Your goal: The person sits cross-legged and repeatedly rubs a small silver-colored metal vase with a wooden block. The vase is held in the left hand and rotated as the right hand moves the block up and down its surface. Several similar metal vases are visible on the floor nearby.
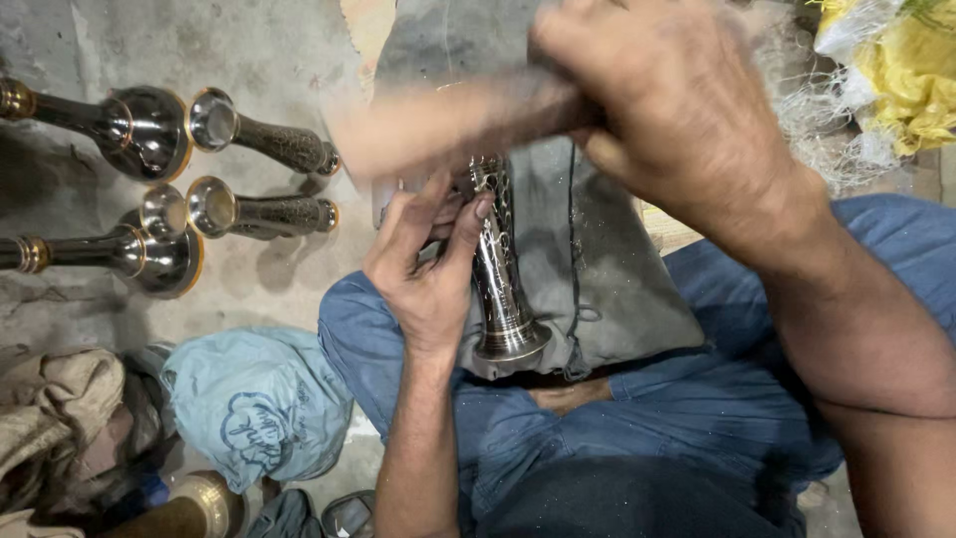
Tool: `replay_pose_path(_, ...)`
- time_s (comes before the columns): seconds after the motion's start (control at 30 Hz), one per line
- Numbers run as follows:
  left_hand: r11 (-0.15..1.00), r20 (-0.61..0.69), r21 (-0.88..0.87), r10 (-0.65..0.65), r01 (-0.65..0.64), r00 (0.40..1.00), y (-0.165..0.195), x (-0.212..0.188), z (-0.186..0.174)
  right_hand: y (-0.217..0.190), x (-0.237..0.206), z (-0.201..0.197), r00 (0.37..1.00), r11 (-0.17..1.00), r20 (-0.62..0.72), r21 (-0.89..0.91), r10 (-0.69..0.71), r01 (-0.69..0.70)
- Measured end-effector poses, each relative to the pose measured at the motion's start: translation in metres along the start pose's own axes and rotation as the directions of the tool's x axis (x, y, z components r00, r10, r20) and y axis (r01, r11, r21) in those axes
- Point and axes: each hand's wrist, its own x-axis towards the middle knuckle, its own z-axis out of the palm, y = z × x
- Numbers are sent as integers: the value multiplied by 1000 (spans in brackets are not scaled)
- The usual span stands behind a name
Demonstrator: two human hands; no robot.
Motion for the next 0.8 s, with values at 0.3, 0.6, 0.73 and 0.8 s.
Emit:
replay_pose_path(0.3,996,41,-64,-67,70,997,4,0,-1,-4,9,-1,980,888,107,415,171,-200)
replay_pose_path(0.6,1000,50,26,-14,13,999,3,3,-4,0,4,-4,991,987,74,-108,-111,119)
replay_pose_path(0.73,995,59,-57,-72,76,996,3,2,-5,1,9,-11,999,997,16,68,-34,33)
replay_pose_path(0.8,997,49,-60,-42,45,998,1,2,-4,3,9,-12,997,996,51,56,-65,62)
